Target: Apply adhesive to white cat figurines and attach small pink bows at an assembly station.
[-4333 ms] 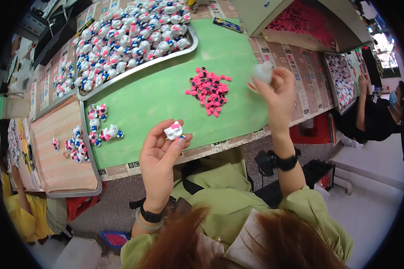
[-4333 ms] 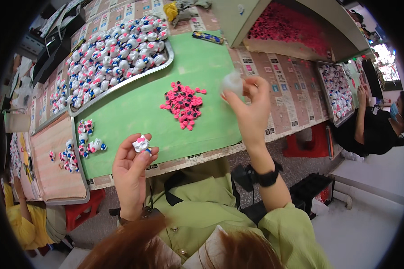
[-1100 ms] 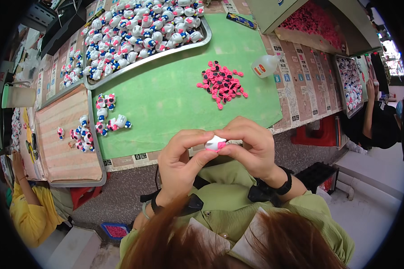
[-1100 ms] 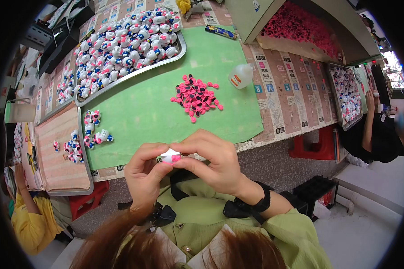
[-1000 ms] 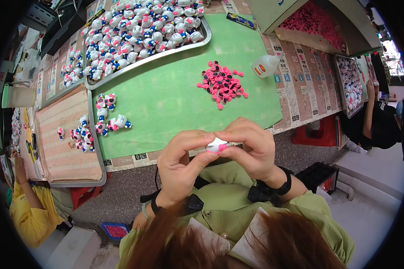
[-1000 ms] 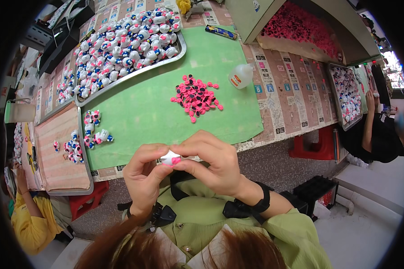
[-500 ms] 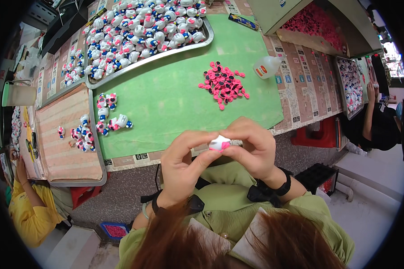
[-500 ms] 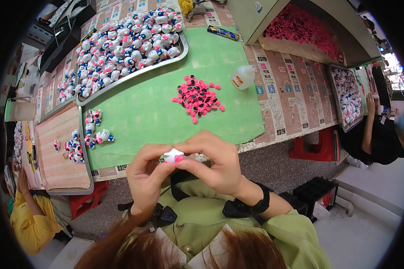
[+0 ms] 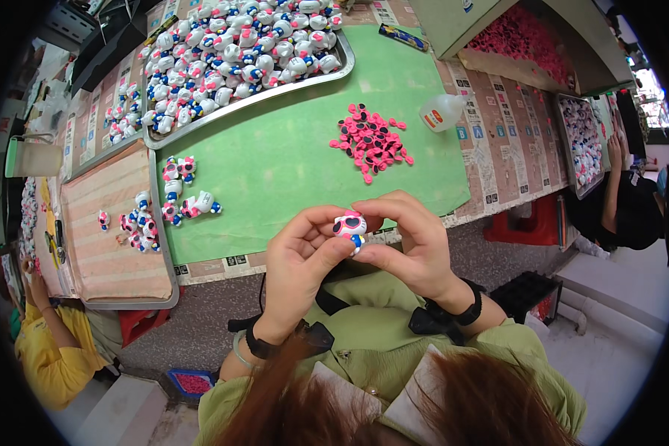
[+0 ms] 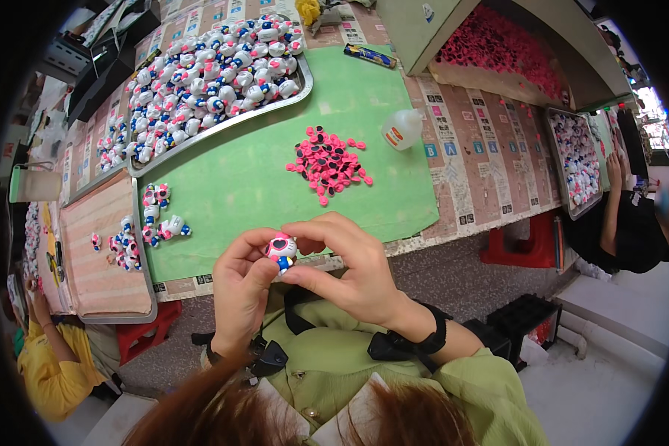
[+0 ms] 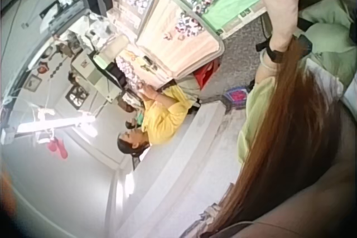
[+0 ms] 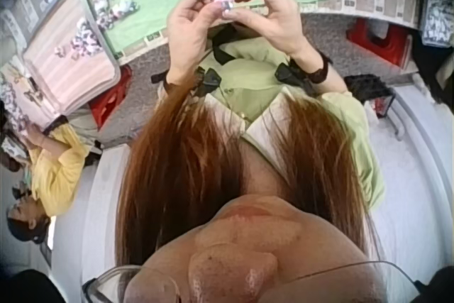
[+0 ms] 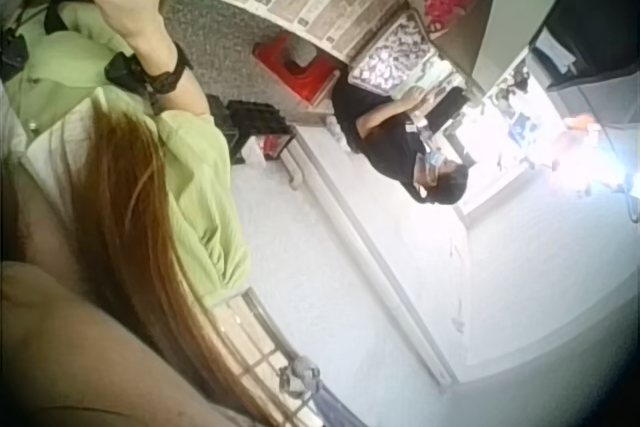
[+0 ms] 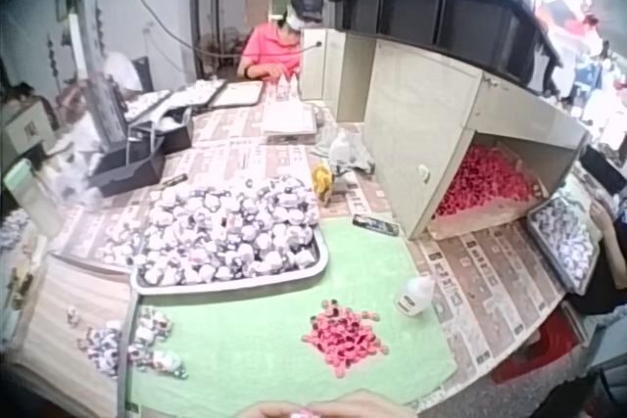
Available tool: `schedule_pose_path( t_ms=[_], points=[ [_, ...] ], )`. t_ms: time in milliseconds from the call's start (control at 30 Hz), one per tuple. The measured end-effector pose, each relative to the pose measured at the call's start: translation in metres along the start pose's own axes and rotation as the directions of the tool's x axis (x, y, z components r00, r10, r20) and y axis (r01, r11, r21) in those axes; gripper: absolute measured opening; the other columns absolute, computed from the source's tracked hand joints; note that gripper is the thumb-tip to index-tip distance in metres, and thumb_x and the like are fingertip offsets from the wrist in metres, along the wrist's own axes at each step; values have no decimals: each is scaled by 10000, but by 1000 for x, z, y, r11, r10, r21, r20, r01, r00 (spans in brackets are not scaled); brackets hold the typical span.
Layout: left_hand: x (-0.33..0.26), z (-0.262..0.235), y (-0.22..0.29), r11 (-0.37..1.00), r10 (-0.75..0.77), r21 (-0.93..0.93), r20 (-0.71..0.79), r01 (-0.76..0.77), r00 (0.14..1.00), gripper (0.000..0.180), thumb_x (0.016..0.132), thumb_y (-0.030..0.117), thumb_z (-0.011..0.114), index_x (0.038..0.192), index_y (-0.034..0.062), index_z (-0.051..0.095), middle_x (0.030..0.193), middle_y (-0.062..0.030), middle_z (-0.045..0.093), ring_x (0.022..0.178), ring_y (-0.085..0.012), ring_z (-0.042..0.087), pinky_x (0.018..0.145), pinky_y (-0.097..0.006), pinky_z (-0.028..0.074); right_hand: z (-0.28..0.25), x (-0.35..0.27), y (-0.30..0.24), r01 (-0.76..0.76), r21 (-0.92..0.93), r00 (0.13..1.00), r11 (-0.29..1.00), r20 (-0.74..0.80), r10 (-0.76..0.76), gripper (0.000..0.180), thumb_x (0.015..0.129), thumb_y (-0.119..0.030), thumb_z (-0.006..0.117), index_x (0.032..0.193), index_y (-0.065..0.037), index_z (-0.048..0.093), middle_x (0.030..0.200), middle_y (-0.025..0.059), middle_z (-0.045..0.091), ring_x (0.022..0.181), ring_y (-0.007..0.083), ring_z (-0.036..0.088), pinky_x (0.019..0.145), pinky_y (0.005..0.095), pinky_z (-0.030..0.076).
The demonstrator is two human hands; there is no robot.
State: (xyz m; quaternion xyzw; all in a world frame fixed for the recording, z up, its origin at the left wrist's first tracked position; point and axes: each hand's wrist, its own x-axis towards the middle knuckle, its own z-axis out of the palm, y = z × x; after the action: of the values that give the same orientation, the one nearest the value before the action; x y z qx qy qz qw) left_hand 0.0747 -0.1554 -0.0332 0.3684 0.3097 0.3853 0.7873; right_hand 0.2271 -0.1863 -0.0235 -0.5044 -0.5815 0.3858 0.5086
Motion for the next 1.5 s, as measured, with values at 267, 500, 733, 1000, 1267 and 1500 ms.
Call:
schedule_pose_path(
  t_ms=[267, 500, 733, 1000, 1267, 1500],
  points=[
    [2, -2, -4, 920, -176, -325, 154, 218, 972, 313, 834, 173, 522, 1053, -44, 464, 990, -88, 544, 863, -125, 539, 751, -247, 451, -1, 4, -7, 50, -100, 998, 994, -39, -54, 310, 622, -99, 704, 890, -15, 573, 779, 72, 562, 665, 154, 519, 579, 250, 430],
    [4, 3, 3, 916, -213, -319, 124, 243, 969, 305, 832, 148, 519, 1070, -34, 464, 979, -83, 546, 850, -124, 540, 743, -243, 453, -3, 6, -8, 106, -133, 994, 985, -24, -111, 371, 611, -76, 702, 947, -18, 555, 807, 78, 551, 641, 152, 493, 556, 251, 421],
    [22, -54, 60, 234, 154, 919, -357, 317, 921, 198, 749, 89, 591, 911, -17, 552, 757, -69, 562, 641, -103, 528, 583, -222, 422, -27, -8, 13, 4, -186, 970, 983, -238, -49, 392, 654, -1, 639, 1024, -12, 512, 847, 66, 492, 629, 118, 468, 589, 228, 402],
    [84, -97, 100, -101, 434, 991, 122, -86, 893, 261, 723, 137, 598, 944, 14, 537, 883, -140, 528, 816, -238, 523, 712, -318, 416, -77, 13, 45, -112, -277, 777, 954, -623, -90, 643, 689, -62, 635, 1232, -30, 292, 1063, 98, 402, 942, 161, 398, 801, 273, 331],
    [115, -100, 112, -237, 176, 968, -43, 84, 983, 290, 646, 55, 625, 905, 45, 494, 857, -162, 529, 822, -314, 519, 711, -372, 410, -102, 44, 81, -226, -103, 931, 969, -314, 184, 491, 734, -112, 609, 1161, -2, 393, 1045, 112, 495, 915, 156, 495, 792, 270, 382],
    [109, -103, 103, -153, 235, 988, 40, -4, 971, 180, 696, 62, 573, 864, 14, 528, 780, -173, 555, 755, -309, 544, 676, -372, 418, -95, 43, 66, -194, 19, 898, 981, -399, 185, 285, 775, -85, 564, 1024, 37, 498, 943, 60, 559, 850, 103, 529, 744, 219, 400]
  ],
)
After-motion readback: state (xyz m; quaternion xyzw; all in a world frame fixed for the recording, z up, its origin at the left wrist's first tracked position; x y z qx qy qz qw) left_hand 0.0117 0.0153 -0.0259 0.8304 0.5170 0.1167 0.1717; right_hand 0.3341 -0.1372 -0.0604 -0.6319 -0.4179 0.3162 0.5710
